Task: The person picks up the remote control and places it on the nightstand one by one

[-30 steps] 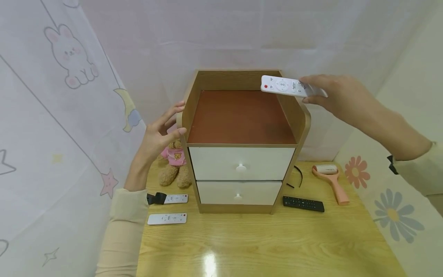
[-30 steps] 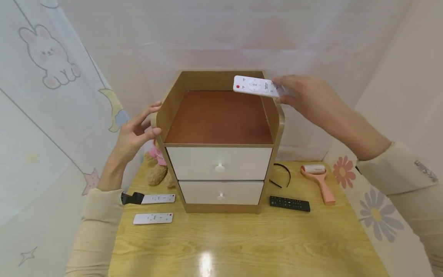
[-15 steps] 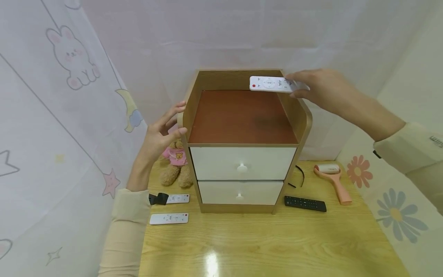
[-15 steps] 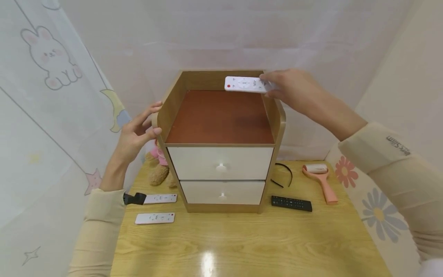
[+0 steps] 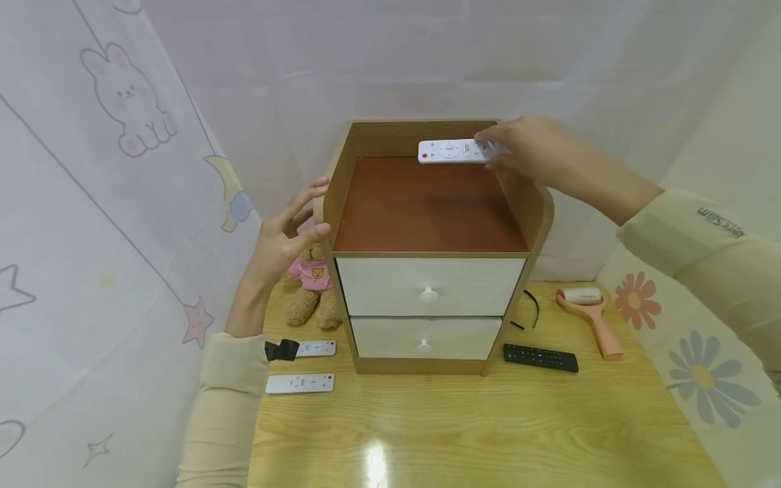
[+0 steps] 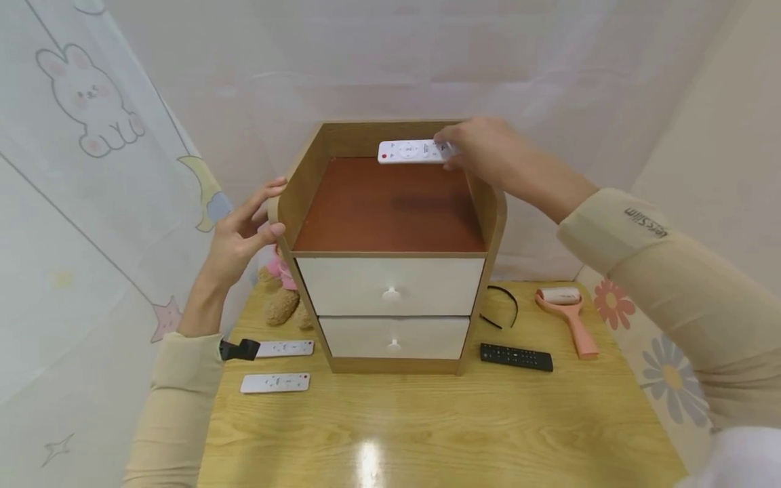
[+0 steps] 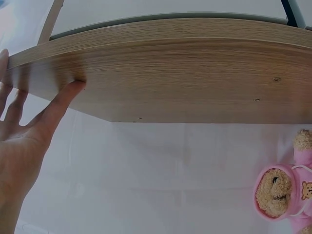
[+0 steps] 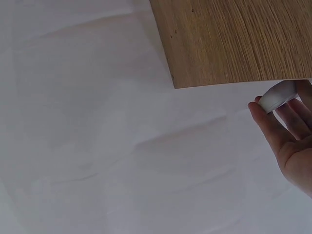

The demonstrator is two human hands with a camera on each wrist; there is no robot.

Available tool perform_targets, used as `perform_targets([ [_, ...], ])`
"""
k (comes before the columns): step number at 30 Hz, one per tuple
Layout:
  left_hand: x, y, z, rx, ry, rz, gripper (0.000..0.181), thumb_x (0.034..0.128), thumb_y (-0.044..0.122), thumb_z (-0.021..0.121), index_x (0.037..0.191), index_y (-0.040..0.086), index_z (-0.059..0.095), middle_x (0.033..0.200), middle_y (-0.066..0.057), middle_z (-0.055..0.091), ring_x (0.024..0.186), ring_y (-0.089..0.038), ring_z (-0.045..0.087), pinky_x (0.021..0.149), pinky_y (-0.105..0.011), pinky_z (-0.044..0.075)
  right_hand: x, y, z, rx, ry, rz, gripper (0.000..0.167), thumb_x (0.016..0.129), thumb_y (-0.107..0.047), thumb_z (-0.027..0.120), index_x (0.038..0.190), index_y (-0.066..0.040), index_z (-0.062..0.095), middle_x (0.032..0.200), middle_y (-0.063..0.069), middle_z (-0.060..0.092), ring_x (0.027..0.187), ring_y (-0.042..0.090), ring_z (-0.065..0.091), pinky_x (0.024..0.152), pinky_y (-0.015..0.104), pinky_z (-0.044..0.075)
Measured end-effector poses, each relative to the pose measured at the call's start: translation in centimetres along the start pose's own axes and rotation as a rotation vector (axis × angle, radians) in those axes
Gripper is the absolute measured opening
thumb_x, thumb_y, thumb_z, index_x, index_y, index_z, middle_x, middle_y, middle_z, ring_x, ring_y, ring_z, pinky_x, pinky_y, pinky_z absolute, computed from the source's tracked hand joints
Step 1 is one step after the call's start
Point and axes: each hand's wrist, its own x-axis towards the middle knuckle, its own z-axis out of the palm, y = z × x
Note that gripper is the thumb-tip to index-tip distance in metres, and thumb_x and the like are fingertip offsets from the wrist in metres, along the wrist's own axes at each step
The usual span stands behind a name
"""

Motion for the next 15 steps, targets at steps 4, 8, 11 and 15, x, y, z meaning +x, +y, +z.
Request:
perform_targets([
  [4, -0.1, -1.1, -0.3, -0.008, 0.002, 0.009, 0.051, 0.0878, -0.012, 0.061, 0.136, -0.005, 0.048, 0.151, -0.015, 0.037, 0.139, -0.032, 0.034, 0.109, -0.040, 0.038, 0.9, -0.2, 0.4, -0.007, -0.025, 0.002, 0.042, 0.090, -0.012, 0.069, 0.128, 0.001, 0.059, 0.114, 0.021, 0.066, 0.101, 0.039, 0.062, 0.085, 0.053, 0.049],
  [8, -0.1, -1.7, -0.5, -0.006, 0.002, 0.018, 0.050, 0.0891, -0.006, 0.063, 0.137, -0.004, 0.049, 0.151, -0.013, 0.037, 0.138, -0.032, 0.034, 0.108, -0.039, 0.039, 1.9, -0.5, 0.6, -0.002, -0.041, 0.008, 0.040, 0.088, -0.011, 0.071, 0.125, 0.001, 0.061, 0.112, 0.021, 0.067, 0.097, 0.038, 0.062, 0.084, 0.053, 0.049],
  [11, -0.2, -1.8, -0.6, 0.000, 0.004, 0.022, 0.049, 0.0896, -0.004, 0.063, 0.137, -0.004, 0.048, 0.151, -0.013, 0.038, 0.138, -0.032, 0.034, 0.109, -0.040, 0.038, 2.7, -0.6, 0.9, 0.004, -0.049, 0.002, 0.039, 0.085, -0.010, 0.073, 0.122, 0.002, 0.063, 0.113, 0.020, 0.067, 0.097, 0.038, 0.062, 0.084, 0.052, 0.048],
  [15, -0.2, -1.8, -0.6, -0.002, 0.006, 0.021, 0.049, 0.0897, -0.004, 0.063, 0.137, -0.005, 0.048, 0.151, -0.013, 0.038, 0.138, -0.032, 0.035, 0.108, -0.040, 0.039, 3.7, -0.5, 1.6, 0.010, -0.051, -0.020, 0.038, 0.081, -0.005, 0.075, 0.118, 0.003, 0.065, 0.113, 0.020, 0.067, 0.098, 0.038, 0.062, 0.085, 0.051, 0.049],
])
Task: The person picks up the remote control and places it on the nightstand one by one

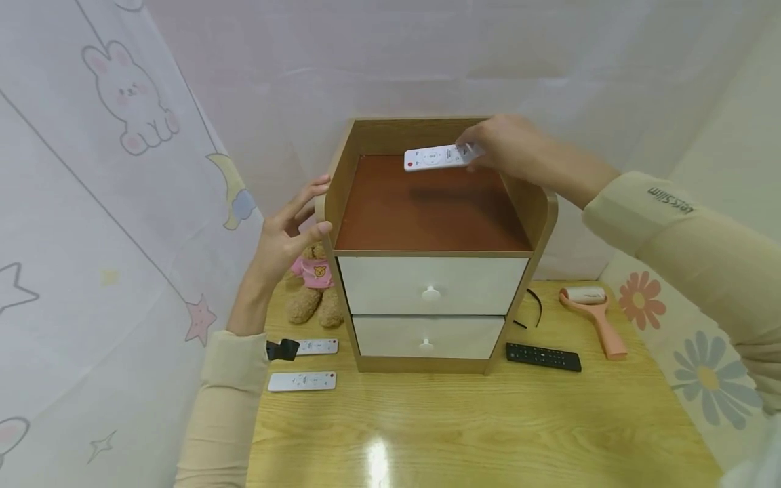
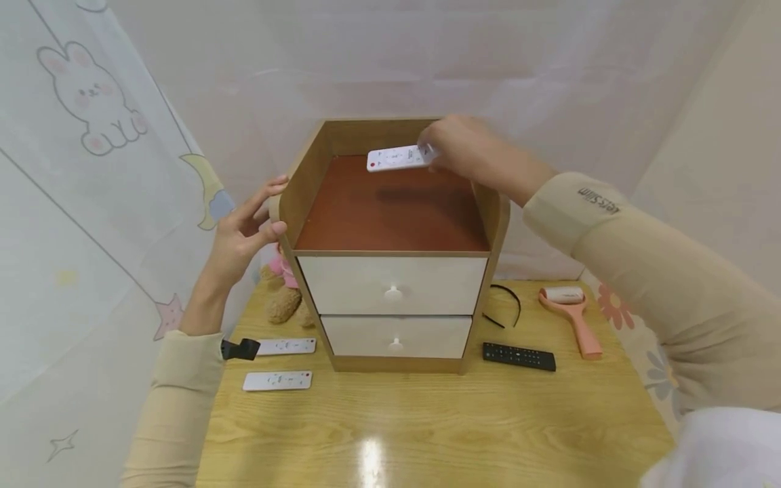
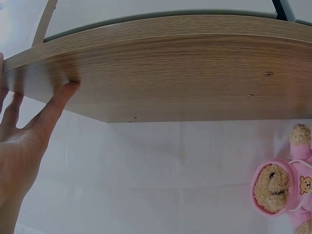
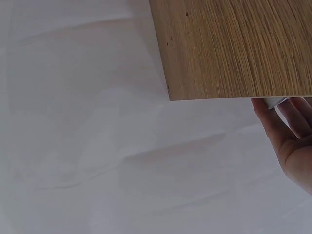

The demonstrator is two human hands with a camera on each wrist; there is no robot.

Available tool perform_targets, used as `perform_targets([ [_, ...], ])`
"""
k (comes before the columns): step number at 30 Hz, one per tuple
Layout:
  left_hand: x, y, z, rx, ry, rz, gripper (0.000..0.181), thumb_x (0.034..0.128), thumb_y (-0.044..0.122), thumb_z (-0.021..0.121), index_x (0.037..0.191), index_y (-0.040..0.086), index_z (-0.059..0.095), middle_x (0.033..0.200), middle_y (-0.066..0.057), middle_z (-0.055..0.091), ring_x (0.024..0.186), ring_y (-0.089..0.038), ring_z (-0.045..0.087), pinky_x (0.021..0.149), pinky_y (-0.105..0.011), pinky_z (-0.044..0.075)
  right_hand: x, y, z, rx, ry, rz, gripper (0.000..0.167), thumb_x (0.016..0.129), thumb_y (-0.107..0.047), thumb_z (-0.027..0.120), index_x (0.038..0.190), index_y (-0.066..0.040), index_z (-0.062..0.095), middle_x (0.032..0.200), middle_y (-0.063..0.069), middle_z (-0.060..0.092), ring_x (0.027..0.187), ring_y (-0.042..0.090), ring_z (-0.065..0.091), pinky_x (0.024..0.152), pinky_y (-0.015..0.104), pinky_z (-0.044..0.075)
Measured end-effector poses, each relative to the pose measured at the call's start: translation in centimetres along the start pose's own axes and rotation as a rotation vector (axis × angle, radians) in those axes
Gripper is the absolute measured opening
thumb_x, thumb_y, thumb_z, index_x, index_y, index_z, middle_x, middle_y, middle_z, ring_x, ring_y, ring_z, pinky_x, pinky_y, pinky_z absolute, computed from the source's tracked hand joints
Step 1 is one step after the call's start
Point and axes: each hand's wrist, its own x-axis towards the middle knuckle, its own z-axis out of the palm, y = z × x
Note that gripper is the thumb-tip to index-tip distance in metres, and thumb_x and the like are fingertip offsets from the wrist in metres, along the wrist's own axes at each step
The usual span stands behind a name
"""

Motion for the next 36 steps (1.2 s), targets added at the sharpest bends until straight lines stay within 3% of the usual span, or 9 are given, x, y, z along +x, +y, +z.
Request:
perform_targets([
  [13, 0.0, 0.2, 0.2, 0.009, 0.001, 0.011, 0.050, 0.0893, -0.006, 0.062, 0.136, -0.006, 0.047, 0.150, -0.015, 0.038, 0.139, -0.032, 0.033, 0.111, -0.043, 0.035, 2.6, 0.1, 2.0, 0.057, -0.084, 0.070, 0.034, 0.080, -0.003, 0.075, 0.113, 0.002, 0.067, 0.112, 0.020, 0.066, 0.100, 0.038, 0.061, 0.086, 0.050, 0.049],
  [21, 0.1, 1.7, 0.8, 0.033, -0.015, -0.012, 0.049, 0.0889, -0.013, 0.058, 0.135, -0.014, 0.042, 0.150, -0.024, 0.033, 0.139, -0.033, 0.032, 0.111, -0.043, 0.034, 3.3, 0.4, 3.1, 0.066, -0.112, 0.078, 0.036, 0.079, -0.003, 0.076, 0.112, 0.005, 0.067, 0.111, 0.022, 0.066, 0.099, 0.037, 0.060, 0.085, 0.049, 0.051],
  [36, -0.1, 1.7, 1.0, 0.032, -0.008, -0.017, 0.050, 0.0887, -0.015, 0.057, 0.136, -0.014, 0.040, 0.151, -0.023, 0.032, 0.140, -0.032, 0.032, 0.110, -0.041, 0.036, 4.3, 0.3, 4.1, 0.052, -0.189, 0.136, 0.036, 0.081, 0.001, 0.069, 0.117, 0.005, 0.064, 0.121, 0.023, 0.061, 0.103, 0.036, 0.058, 0.088, 0.049, 0.049],
])
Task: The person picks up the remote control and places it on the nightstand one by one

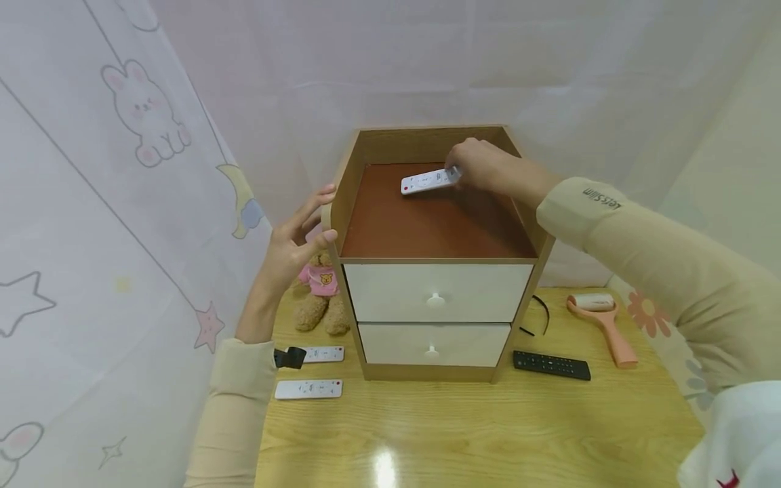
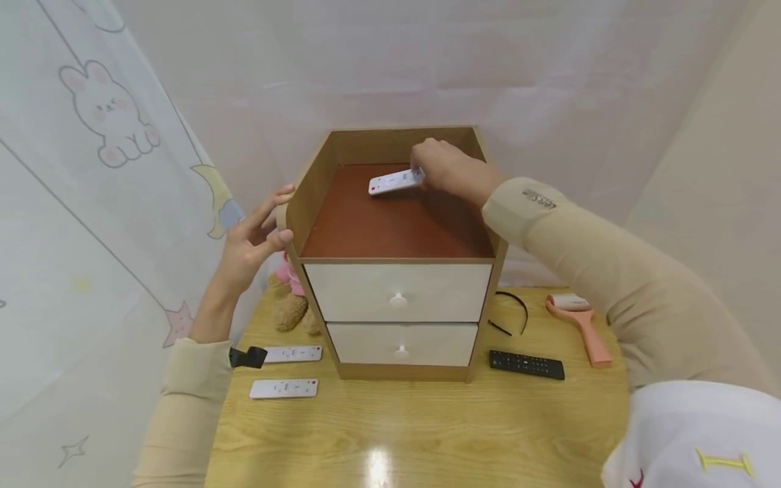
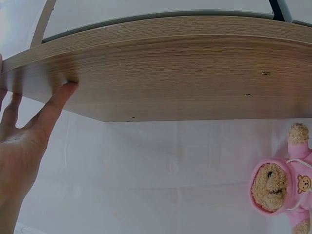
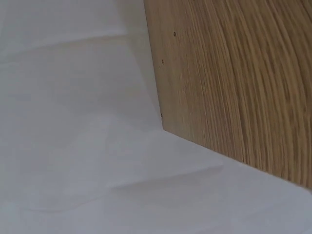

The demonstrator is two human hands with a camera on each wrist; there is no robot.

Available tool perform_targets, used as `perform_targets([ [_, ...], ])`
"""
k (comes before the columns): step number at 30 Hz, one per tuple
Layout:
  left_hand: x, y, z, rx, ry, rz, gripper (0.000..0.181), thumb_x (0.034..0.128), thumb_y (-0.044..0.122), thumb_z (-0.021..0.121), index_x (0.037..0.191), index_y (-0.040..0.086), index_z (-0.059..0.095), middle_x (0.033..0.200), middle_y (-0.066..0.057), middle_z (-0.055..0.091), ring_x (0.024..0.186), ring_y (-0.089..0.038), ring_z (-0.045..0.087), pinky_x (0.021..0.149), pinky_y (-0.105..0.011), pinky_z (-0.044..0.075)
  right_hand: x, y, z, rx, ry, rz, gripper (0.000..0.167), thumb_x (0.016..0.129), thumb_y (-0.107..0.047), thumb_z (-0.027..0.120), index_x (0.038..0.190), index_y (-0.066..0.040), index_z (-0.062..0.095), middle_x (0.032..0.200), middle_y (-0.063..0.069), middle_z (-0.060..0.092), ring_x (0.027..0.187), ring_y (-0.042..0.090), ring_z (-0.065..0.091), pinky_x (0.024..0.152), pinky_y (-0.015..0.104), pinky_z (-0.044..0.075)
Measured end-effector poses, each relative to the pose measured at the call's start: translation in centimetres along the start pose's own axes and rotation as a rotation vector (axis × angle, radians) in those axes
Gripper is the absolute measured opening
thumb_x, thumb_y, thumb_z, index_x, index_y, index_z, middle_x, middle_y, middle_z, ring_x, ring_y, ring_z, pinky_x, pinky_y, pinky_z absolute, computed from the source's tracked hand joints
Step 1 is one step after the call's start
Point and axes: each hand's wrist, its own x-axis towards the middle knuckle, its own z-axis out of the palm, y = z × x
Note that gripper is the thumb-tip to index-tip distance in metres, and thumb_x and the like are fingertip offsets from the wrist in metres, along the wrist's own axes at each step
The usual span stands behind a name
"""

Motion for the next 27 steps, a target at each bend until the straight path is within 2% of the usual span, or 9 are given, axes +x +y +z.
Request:
perform_targets([
  [4, 0.1, 0.2, 0.1, 0.000, -0.002, -0.015, 0.050, 0.0888, -0.016, 0.056, 0.136, -0.013, 0.040, 0.151, -0.022, 0.032, 0.140, -0.031, 0.033, 0.106, -0.036, 0.041, -0.1, 0.1, 0.2, 0.006, -0.006, 0.009, 0.035, 0.082, 0.003, 0.066, 0.117, 0.005, 0.064, 0.121, 0.022, 0.061, 0.102, 0.035, 0.058, 0.088, 0.048, 0.049],
  [9, 0.2, 0.3, 0.1, -0.006, 0.002, -0.017, 0.050, 0.0888, -0.016, 0.055, 0.136, -0.013, 0.041, 0.151, -0.021, 0.033, 0.139, -0.031, 0.033, 0.106, -0.036, 0.042, 0.1, 0.2, 0.4, 0.007, -0.009, -0.008, 0.035, 0.082, 0.006, 0.063, 0.117, 0.006, 0.064, 0.122, 0.023, 0.061, 0.104, 0.036, 0.057, 0.089, 0.049, 0.049],
  [13, 0.0, -0.1, -0.1, -0.028, 0.009, -0.015, 0.051, 0.0882, -0.017, 0.056, 0.137, -0.012, 0.041, 0.152, -0.019, 0.034, 0.139, -0.032, 0.034, 0.104, -0.037, 0.044, 0.5, 0.1, 0.7, 0.015, -0.018, -0.021, 0.037, 0.081, 0.008, 0.062, 0.118, 0.008, 0.063, 0.122, 0.025, 0.060, 0.106, 0.037, 0.057, 0.090, 0.050, 0.049],
  [18, -0.2, -1.3, -0.5, -0.035, 0.013, 0.000, 0.051, 0.0885, -0.014, 0.058, 0.138, -0.007, 0.045, 0.152, -0.015, 0.036, 0.139, -0.033, 0.033, 0.106, -0.038, 0.041, 0.6, -0.2, 1.0, 0.012, -0.034, -0.011, 0.038, 0.080, 0.010, 0.061, 0.118, 0.008, 0.061, 0.122, 0.025, 0.059, 0.106, 0.037, 0.056, 0.090, 0.050, 0.049],
  [20, -0.3, -1.6, -0.7, -0.039, 0.014, 0.003, 0.051, 0.0892, -0.011, 0.059, 0.138, -0.005, 0.046, 0.152, -0.014, 0.036, 0.138, -0.033, 0.035, 0.104, -0.037, 0.044, 0.5, -0.3, 0.9, 0.005, -0.033, -0.006, 0.039, 0.080, 0.011, 0.061, 0.118, 0.008, 0.061, 0.122, 0.025, 0.059, 0.106, 0.038, 0.056, 0.089, 0.050, 0.049],
  [24, -0.2, -1.7, -1.0, -0.044, 0.011, 0.007, 0.051, 0.0898, -0.008, 0.060, 0.139, -0.004, 0.046, 0.152, -0.014, 0.036, 0.136, -0.035, 0.037, 0.098, -0.035, 0.049, 0.5, -0.4, 0.8, 0.007, -0.025, -0.002, 0.040, 0.078, 0.012, 0.062, 0.118, 0.008, 0.062, 0.121, 0.025, 0.060, 0.108, 0.038, 0.056, 0.090, 0.050, 0.048],
  [27, -0.1, -1.6, -1.1, -0.041, 0.002, 0.018, 0.051, 0.0898, -0.009, 0.060, 0.139, -0.004, 0.045, 0.152, -0.014, 0.036, 0.138, -0.034, 0.035, 0.102, -0.037, 0.046, 0.5, -0.4, 0.9, 0.017, -0.039, 0.008, 0.042, 0.078, 0.012, 0.061, 0.120, 0.008, 0.061, 0.123, 0.025, 0.059, 0.111, 0.038, 0.055, 0.093, 0.050, 0.047],
])
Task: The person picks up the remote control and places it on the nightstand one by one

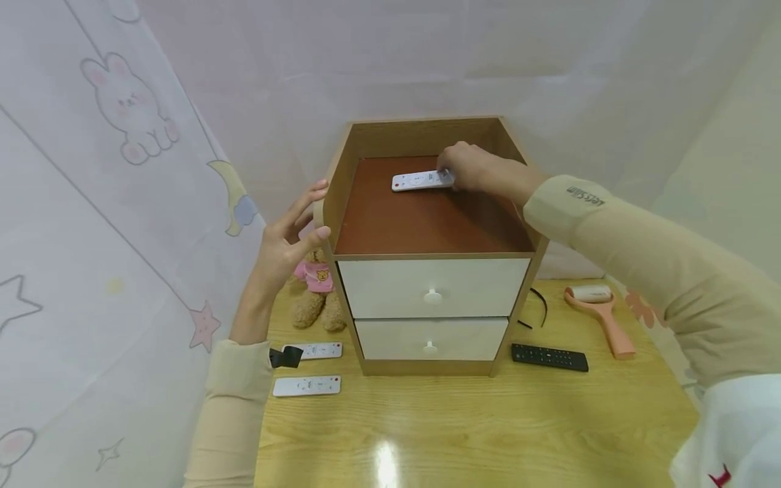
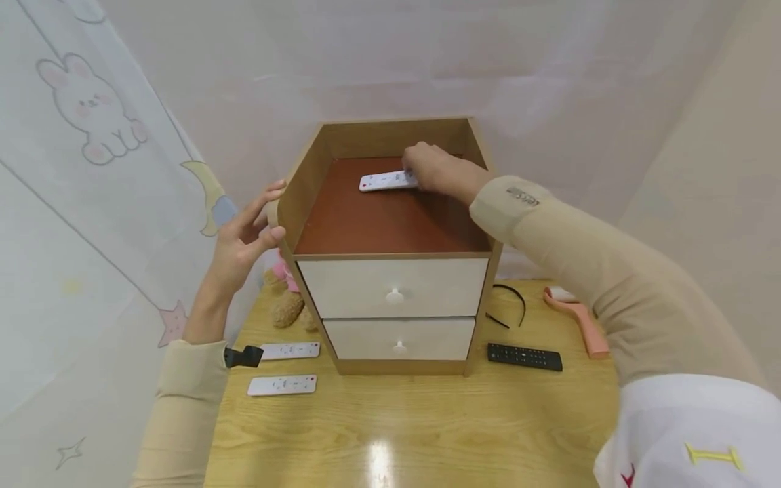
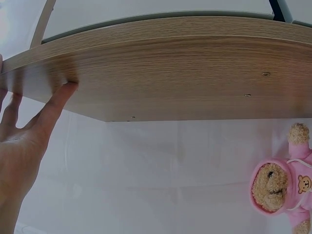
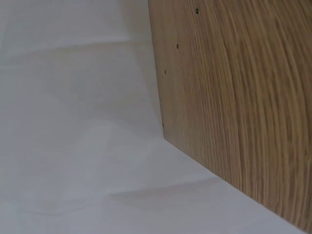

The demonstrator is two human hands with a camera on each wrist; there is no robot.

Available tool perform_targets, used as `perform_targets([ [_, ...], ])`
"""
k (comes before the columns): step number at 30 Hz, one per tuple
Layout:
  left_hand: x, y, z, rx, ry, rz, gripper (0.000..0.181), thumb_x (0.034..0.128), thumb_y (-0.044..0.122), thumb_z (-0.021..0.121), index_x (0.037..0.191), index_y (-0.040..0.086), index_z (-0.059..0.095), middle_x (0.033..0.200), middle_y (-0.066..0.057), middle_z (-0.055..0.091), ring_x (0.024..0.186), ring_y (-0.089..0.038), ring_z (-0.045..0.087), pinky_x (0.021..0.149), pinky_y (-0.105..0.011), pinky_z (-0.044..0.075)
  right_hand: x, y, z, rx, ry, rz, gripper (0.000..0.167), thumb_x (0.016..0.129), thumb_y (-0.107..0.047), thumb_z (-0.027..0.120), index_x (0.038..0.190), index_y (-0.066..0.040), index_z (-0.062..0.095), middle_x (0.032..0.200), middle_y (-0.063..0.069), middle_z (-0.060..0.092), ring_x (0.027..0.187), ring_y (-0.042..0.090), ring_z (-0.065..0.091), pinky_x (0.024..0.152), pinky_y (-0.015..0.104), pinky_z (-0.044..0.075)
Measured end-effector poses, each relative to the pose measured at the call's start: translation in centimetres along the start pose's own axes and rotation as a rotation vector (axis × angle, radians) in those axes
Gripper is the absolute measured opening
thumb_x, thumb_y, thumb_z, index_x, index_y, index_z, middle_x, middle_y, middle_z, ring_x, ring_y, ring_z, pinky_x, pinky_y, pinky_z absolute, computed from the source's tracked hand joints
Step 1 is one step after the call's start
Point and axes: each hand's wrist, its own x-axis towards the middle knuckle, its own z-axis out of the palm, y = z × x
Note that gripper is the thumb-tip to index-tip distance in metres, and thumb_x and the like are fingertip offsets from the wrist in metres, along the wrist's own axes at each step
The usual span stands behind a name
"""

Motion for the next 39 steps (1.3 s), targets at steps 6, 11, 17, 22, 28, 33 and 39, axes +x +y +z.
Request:
perform_targets([
  [6, -0.1, 1.3, 0.5, 0.032, -0.003, 0.016, 0.049, 0.0892, -0.012, 0.058, 0.136, -0.012, 0.042, 0.150, -0.023, 0.034, 0.140, -0.034, 0.031, 0.112, -0.044, 0.033, 0.1, -0.3, 0.7, 0.002, -0.032, 0.022, 0.039, 0.083, 0.010, 0.063, 0.122, 0.007, 0.060, 0.125, 0.024, 0.058, 0.113, 0.036, 0.055, 0.094, 0.048, 0.048],
  [11, -0.2, 1.9, 0.8, 0.051, 0.003, -0.003, 0.049, 0.0884, -0.015, 0.057, 0.135, -0.014, 0.041, 0.149, -0.025, 0.034, 0.140, -0.033, 0.032, 0.111, -0.042, 0.034, -0.1, -0.7, 0.9, 0.003, -0.051, 0.042, 0.040, 0.085, 0.009, 0.063, 0.125, 0.006, 0.058, 0.127, 0.024, 0.057, 0.113, 0.034, 0.055, 0.094, 0.046, 0.048],
  [17, -0.2, 1.9, 0.7, 0.064, 0.011, -0.009, 0.049, 0.0877, -0.017, 0.056, 0.135, -0.014, 0.041, 0.150, -0.024, 0.034, 0.139, -0.033, 0.032, 0.111, -0.041, 0.035, 0.1, -0.7, 1.0, -0.022, -0.035, 0.016, 0.038, 0.085, 0.010, 0.060, 0.123, 0.008, 0.058, 0.127, 0.024, 0.057, 0.115, 0.036, 0.055, 0.095, 0.047, 0.048],
  [22, -0.2, 1.6, 0.5, 0.071, 0.005, -0.013, 0.049, 0.0881, -0.016, 0.056, 0.135, -0.014, 0.041, 0.150, -0.023, 0.034, 0.140, -0.032, 0.032, 0.111, -0.041, 0.035, 0.5, -0.5, 1.5, -0.019, -0.025, 0.007, 0.037, 0.087, 0.012, 0.054, 0.123, 0.007, 0.059, 0.125, 0.024, 0.058, 0.113, 0.036, 0.056, 0.092, 0.047, 0.049],
  [28, -0.4, 1.3, 0.3, 0.076, 0.006, -0.034, 0.049, 0.0893, -0.015, 0.055, 0.136, -0.012, 0.042, 0.150, -0.022, 0.035, 0.140, -0.031, 0.032, 0.111, -0.041, 0.035, 0.7, -0.5, 1.7, -0.036, -0.027, -0.014, 0.039, 0.088, 0.009, 0.058, 0.127, 0.005, 0.057, 0.128, 0.023, 0.057, 0.117, 0.036, 0.055, 0.094, 0.047, 0.049],
  [33, -0.5, 1.2, 0.1, 0.081, 0.004, -0.036, 0.049, 0.0902, -0.012, 0.056, 0.137, -0.011, 0.041, 0.150, -0.021, 0.034, 0.139, -0.031, 0.034, 0.111, -0.039, 0.035, -0.7, -1.2, -0.1, -0.037, -0.002, -0.021, 0.048, 0.090, 0.001, 0.063, 0.136, 0.004, 0.049, 0.138, 0.023, 0.050, 0.125, 0.039, 0.049, 0.099, 0.049, 0.045],
  [39, -0.1, 1.2, 0.0, 0.075, 0.004, -0.004, 0.050, 0.0899, -0.013, 0.056, 0.137, -0.011, 0.041, 0.150, -0.022, 0.035, 0.138, -0.035, 0.035, 0.110, -0.039, 0.036, -4.2, -1.9, -3.4, 0.045, 0.170, -0.048, 0.051, 0.091, -0.005, 0.064, 0.137, 0.006, 0.046, 0.137, 0.023, 0.051, 0.127, 0.039, 0.048, 0.105, 0.048, 0.040],
])
